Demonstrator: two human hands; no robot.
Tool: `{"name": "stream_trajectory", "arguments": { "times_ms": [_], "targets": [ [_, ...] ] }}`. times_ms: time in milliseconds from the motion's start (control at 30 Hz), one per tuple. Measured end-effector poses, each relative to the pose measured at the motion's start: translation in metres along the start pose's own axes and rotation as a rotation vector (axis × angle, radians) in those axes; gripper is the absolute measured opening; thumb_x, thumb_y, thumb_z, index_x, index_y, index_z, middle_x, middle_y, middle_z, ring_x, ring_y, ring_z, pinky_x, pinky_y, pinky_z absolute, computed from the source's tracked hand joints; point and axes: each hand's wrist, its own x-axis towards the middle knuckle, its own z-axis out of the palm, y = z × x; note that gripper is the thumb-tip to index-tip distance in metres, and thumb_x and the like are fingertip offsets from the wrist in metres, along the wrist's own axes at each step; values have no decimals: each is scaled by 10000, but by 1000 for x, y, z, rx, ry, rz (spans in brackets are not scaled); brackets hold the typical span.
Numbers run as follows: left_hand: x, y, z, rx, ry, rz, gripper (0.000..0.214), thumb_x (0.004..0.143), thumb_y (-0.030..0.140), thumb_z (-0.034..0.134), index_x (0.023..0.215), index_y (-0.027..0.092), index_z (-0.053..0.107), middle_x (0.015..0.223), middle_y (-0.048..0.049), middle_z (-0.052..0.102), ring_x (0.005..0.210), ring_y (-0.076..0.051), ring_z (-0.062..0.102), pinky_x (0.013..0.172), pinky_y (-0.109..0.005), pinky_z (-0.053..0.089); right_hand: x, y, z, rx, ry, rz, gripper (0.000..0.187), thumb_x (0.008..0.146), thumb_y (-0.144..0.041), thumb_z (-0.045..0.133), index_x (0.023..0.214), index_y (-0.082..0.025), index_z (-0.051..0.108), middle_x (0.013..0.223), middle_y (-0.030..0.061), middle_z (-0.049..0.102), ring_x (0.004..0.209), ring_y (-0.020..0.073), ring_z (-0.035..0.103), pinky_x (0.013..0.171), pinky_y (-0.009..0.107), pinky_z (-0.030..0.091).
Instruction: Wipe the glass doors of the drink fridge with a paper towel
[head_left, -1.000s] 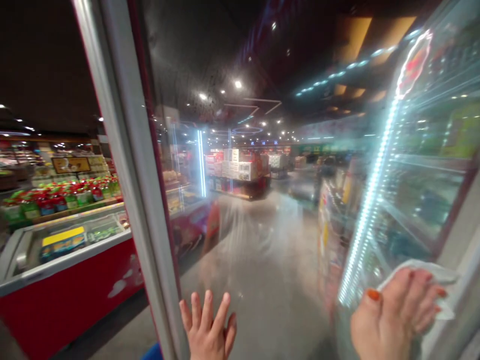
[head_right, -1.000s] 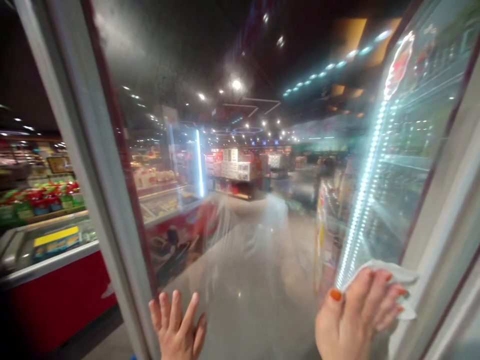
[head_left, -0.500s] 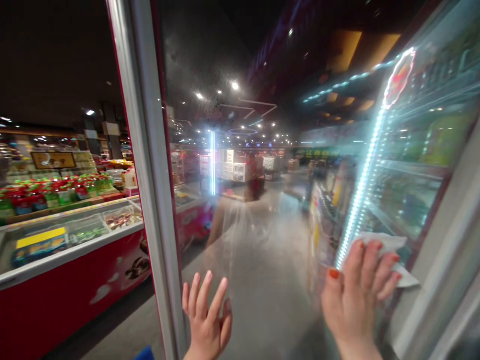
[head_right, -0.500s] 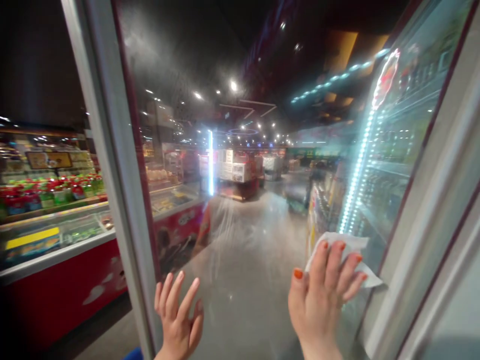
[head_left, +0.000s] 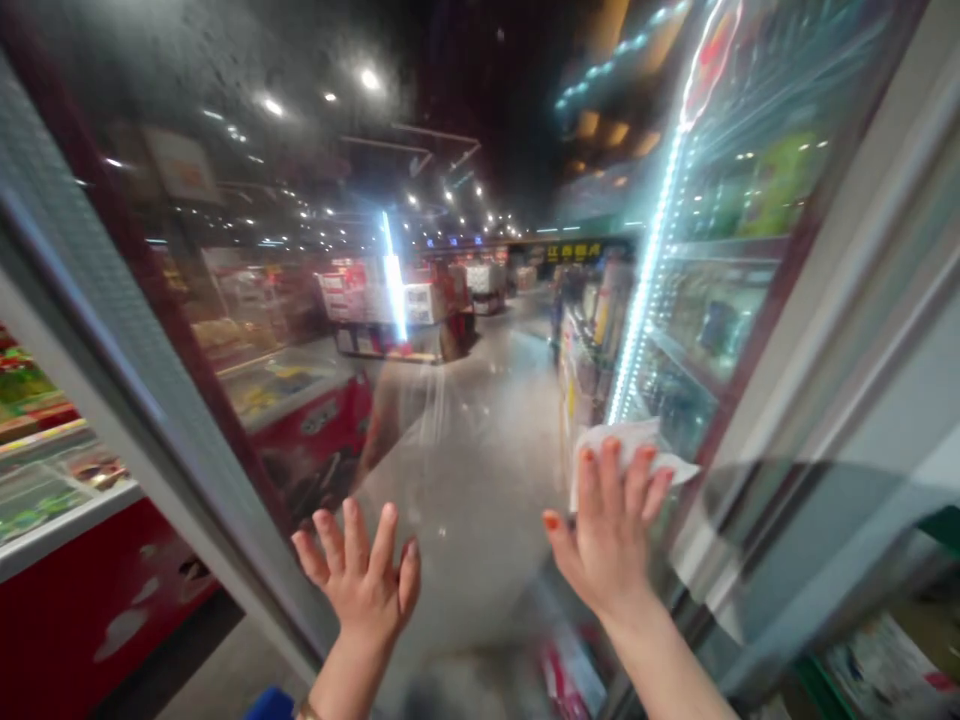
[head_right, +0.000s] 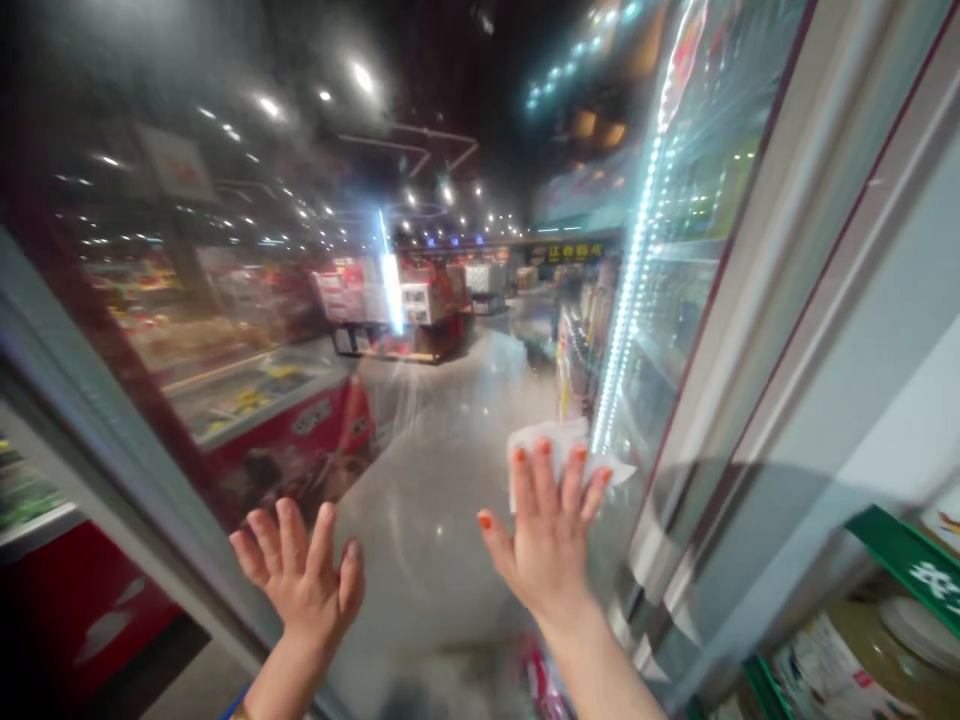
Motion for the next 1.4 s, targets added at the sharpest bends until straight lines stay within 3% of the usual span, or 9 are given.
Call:
{"name": "stream_trajectory", "arguments": {
  "times_ms": [100,267,433,633,800,1000,1200,1333,1400],
  "targets": [
    [0,-8,9,-46,-31,11,843,951,252,677,1708,268,307,1835,-105,132,1722,-301,30,1377,-658,28,0,2,-1,-42,-73,-89,849,1055,-451,518,1762,-270,84,1837,74,102,1708,362,-28,1347,719,64],
    [3,-13,24,-100,-28,20,829,960,275,653,1710,256,300,1840,-100,106,1723,-307,1,1367,-685,11,26,7,-6,-101,-16,143,809,1099,-430,362,1753,-154,-26,1835,135,-105,1688,406,-139,1319,763,43],
    [9,-16,31,-174,-32,53,811,964,279,622,1708,226,305,1845,-88,91,1723,-294,-23,1373,-650,-16,14,-2,3,-212,-191,-237,864,1038,-585,507,1757,-354,89,1851,-10,78,1704,345,-109,1355,692,13],
    [9,-20,40,-255,-64,42,846,956,344,623,1722,285,268,1851,-79,62,1718,-353,-35,1338,-732,-22,8,14,-2,-283,-185,169,960,1060,-425,455,1717,-146,-187,1823,182,-161,1659,438,-227,1288,814,82],
    [10,-22,45,-311,-113,32,884,947,354,645,1730,313,235,1854,-46,36,1715,-375,-39,1335,-741,-42,-8,1,0,-169,-419,-120,893,1023,-588,556,1757,-316,125,1846,52,136,1686,374,-179,1329,759,56],
    [9,-22,55,-370,-131,14,900,930,362,666,1724,347,243,1854,-29,38,1710,-414,-22,1315,-785,-44,16,0,11,-301,-212,319,911,1093,-548,328,1719,-90,-150,1828,219,-65,1656,398,-262,1292,800,60],
    [7,-18,62,-325,-62,52,817,962,308,661,1703,266,320,1842,-66,100,1723,-279,-32,1373,-624,-55,-18,-25,21,-224,-301,-67,973,1006,-580,587,1763,-275,58,1844,95,124,1696,389,-118,1336,738,116],
    [-6,-17,72,-277,-10,42,834,916,285,722,1679,273,384,1825,-87,188,1720,-297,55,1383,-613,-9,-12,13,27,-277,0,249,824,1086,-370,392,1748,-153,-49,1830,202,-4,1698,386,-88,1278,828,157],
    [-14,-19,79,-245,4,37,841,899,313,734,1672,294,402,1815,-83,227,1717,-312,92,1382,-628,10,7,7,35,-259,88,349,788,1097,-390,328,1749,-132,-31,1823,214,13,1697,399,-65,1272,839,157]
  ]
}}
